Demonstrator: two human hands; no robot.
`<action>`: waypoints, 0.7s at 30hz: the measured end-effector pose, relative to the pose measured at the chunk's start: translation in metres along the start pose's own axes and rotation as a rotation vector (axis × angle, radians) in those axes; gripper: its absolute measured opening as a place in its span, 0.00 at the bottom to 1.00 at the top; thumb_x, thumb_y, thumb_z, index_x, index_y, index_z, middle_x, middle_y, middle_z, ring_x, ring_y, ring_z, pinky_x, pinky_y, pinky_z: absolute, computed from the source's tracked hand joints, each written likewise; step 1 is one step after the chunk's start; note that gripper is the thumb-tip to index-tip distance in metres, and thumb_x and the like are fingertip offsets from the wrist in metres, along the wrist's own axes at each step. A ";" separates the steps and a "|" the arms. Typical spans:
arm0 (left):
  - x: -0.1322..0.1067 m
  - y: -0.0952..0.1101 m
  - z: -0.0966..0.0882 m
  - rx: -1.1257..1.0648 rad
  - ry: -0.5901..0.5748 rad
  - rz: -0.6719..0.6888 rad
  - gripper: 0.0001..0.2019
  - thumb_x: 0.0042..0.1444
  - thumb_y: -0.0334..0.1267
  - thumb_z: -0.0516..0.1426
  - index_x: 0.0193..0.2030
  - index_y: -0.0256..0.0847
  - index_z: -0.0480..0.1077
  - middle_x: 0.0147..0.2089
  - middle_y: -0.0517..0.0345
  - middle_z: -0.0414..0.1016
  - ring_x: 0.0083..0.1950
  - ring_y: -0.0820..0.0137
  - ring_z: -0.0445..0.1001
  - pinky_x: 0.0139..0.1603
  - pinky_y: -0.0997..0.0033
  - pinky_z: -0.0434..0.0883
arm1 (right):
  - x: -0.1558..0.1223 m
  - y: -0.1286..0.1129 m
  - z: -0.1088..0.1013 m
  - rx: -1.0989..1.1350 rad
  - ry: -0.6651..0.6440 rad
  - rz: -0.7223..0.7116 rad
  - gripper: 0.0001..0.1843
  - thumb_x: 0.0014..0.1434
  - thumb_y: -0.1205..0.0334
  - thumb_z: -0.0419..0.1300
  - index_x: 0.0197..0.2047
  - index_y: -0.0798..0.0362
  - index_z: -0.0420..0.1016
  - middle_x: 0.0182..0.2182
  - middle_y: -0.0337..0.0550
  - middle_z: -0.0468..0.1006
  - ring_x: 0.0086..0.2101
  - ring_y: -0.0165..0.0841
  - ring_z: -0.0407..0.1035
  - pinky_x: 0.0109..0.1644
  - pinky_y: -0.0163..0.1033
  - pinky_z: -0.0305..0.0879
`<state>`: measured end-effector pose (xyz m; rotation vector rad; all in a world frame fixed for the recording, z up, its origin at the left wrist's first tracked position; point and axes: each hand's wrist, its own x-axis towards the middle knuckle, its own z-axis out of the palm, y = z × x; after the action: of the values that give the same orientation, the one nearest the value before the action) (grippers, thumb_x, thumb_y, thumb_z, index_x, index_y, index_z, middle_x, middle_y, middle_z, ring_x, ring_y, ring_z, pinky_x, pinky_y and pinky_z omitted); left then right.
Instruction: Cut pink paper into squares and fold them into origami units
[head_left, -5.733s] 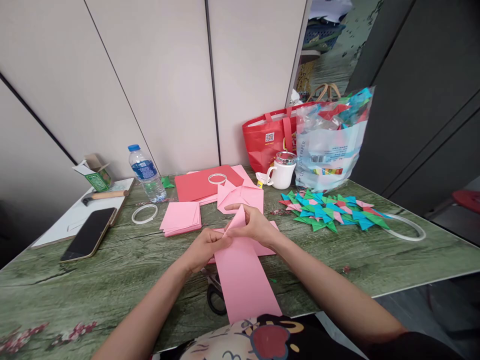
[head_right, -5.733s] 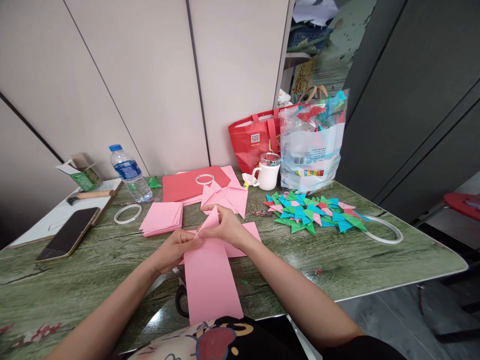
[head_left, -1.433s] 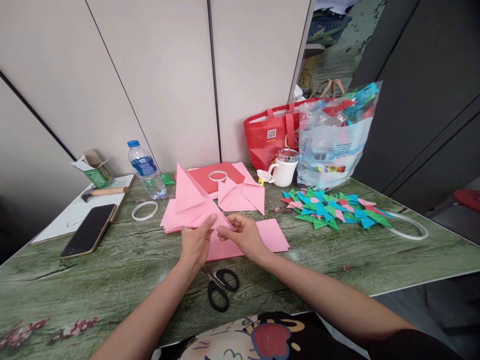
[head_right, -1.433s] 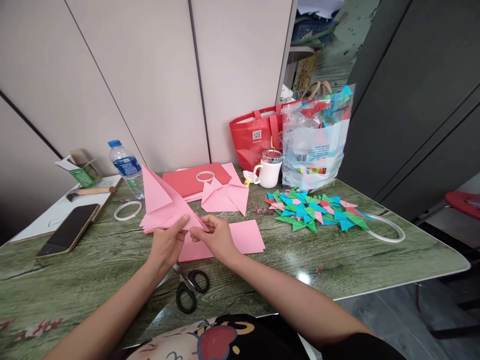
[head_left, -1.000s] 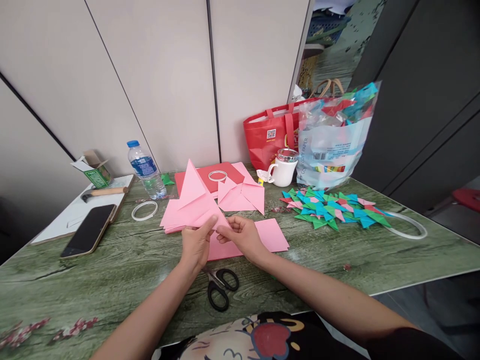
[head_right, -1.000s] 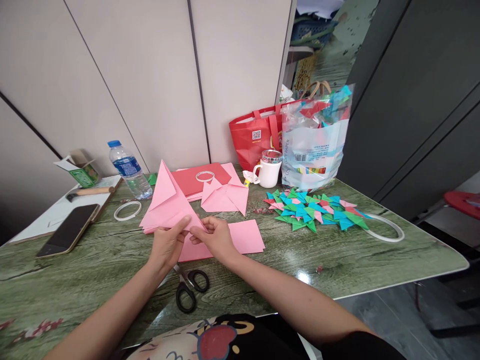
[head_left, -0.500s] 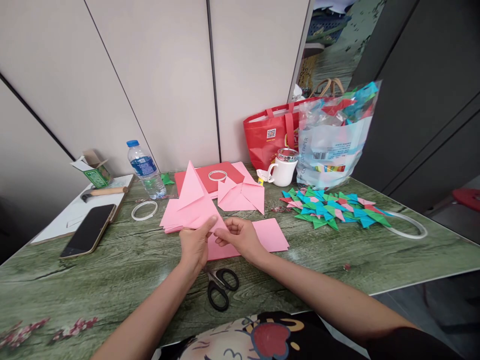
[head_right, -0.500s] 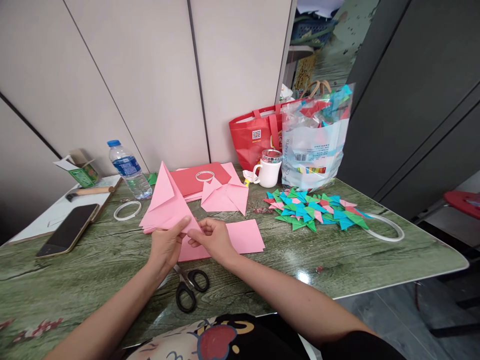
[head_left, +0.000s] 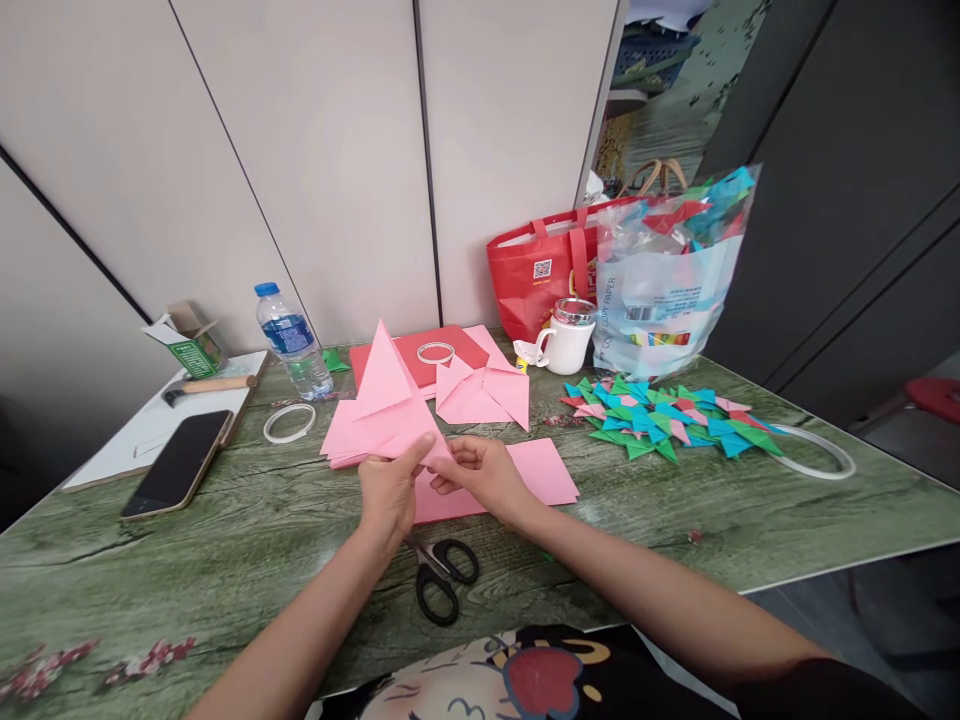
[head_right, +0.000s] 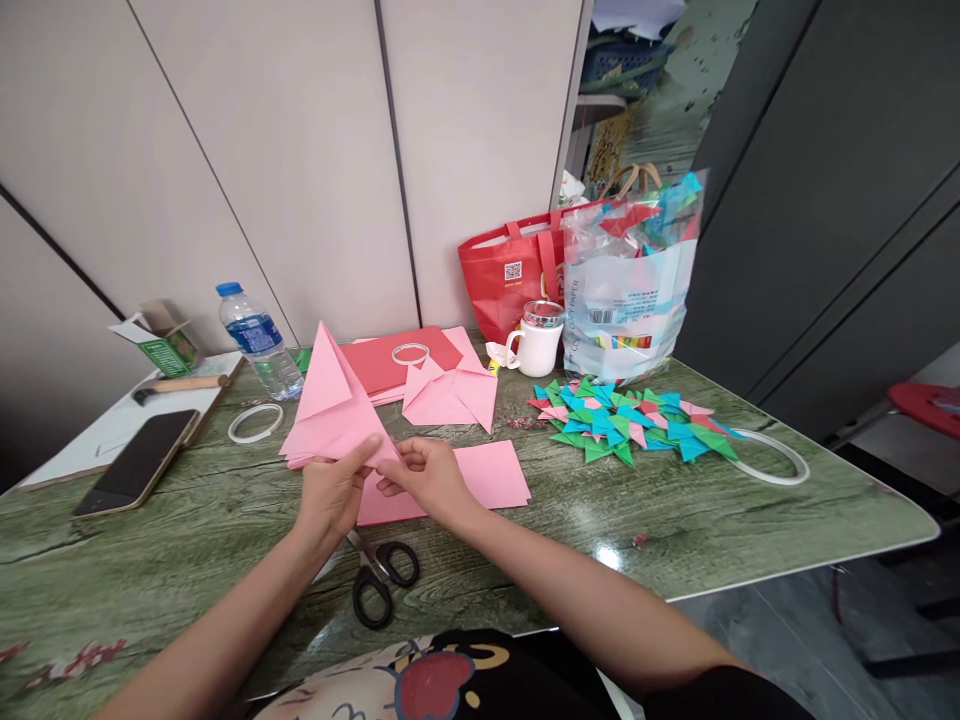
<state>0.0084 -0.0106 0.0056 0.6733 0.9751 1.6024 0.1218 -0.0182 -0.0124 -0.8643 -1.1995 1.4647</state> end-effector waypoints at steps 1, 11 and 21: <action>0.001 0.001 0.000 -0.012 0.007 0.002 0.11 0.28 0.29 0.67 0.21 0.31 0.71 0.23 0.56 0.74 0.24 0.73 0.71 0.26 0.74 0.68 | -0.001 -0.002 -0.001 -0.032 0.004 0.019 0.20 0.41 0.54 0.66 0.34 0.58 0.70 0.23 0.41 0.76 0.22 0.31 0.72 0.28 0.38 0.73; 0.000 0.006 0.002 -0.017 0.014 -0.048 0.13 0.28 0.27 0.67 0.26 0.33 0.72 0.26 0.57 0.76 0.26 0.72 0.73 0.30 0.72 0.70 | -0.009 -0.027 -0.024 -0.306 0.004 0.000 0.18 0.45 0.53 0.63 0.36 0.57 0.71 0.29 0.46 0.76 0.26 0.32 0.72 0.30 0.40 0.71; -0.003 -0.005 0.003 0.056 -0.046 -0.039 0.16 0.29 0.31 0.67 0.29 0.33 0.73 0.29 0.55 0.77 0.30 0.71 0.72 0.36 0.70 0.67 | 0.007 -0.012 -0.014 -0.178 -0.027 -0.041 0.15 0.43 0.54 0.64 0.29 0.56 0.68 0.22 0.36 0.71 0.21 0.25 0.64 0.24 0.32 0.61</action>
<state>0.0135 -0.0121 0.0031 0.7221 0.9971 1.5236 0.1359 -0.0077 -0.0038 -0.9361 -1.3759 1.3553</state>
